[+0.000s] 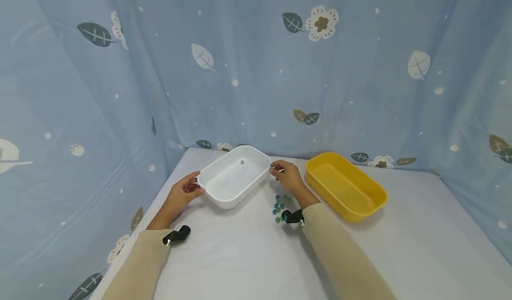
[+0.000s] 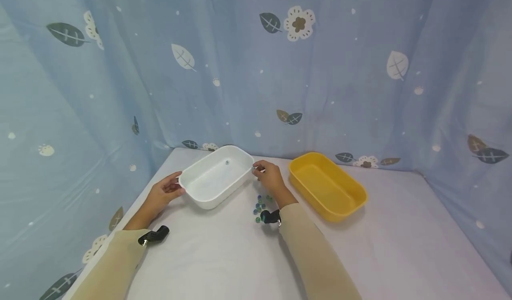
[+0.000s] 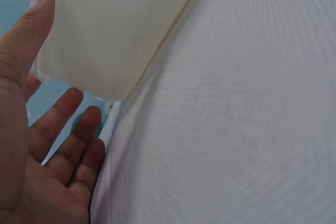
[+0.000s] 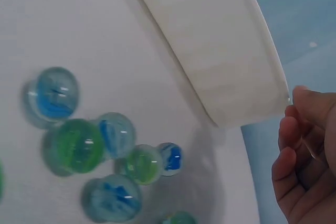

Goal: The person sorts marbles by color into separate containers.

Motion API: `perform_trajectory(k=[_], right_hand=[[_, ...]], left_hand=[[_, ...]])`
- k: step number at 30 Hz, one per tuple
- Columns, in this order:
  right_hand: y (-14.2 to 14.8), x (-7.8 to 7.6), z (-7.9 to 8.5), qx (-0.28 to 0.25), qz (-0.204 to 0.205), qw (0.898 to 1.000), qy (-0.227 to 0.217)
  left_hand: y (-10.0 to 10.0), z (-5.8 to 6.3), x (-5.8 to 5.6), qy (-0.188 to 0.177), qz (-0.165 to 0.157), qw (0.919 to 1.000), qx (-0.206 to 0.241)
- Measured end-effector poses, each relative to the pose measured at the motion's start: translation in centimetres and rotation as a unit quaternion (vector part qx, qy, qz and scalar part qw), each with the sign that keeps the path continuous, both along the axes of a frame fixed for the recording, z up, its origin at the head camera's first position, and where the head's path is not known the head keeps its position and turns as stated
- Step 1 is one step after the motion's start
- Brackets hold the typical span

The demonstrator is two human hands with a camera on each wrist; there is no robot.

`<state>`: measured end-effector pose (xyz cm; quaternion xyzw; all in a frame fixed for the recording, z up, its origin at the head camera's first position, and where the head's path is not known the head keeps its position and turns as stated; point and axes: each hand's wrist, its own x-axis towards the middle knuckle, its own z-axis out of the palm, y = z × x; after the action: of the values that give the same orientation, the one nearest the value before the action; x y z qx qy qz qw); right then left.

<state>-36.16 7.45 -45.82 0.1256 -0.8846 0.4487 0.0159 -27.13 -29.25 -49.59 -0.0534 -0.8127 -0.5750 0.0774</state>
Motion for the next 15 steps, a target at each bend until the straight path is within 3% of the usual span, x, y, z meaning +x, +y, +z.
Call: perform_trajectory(k=[5, 12, 15], right_hand=[[-0.1, -0.6, 0.1, 0.020, -0.004, 1.000, -0.005], [-0.7, -1.5, 0.5, 0.015, 0.005, 1.000, -0.001], [-1.0, -1.9, 0.6, 0.003, 0.004, 1.000, -0.007]], left_hand=[[0.5, -0.4, 0.2, -0.004, -0.005, 1.0000, 0.004], [1.5, 2.5, 1.8, -0.009, -0.012, 0.9999, 0.003], [1.3, 2.6, 1.7, -0.004, -0.012, 0.9998, 0.013]])
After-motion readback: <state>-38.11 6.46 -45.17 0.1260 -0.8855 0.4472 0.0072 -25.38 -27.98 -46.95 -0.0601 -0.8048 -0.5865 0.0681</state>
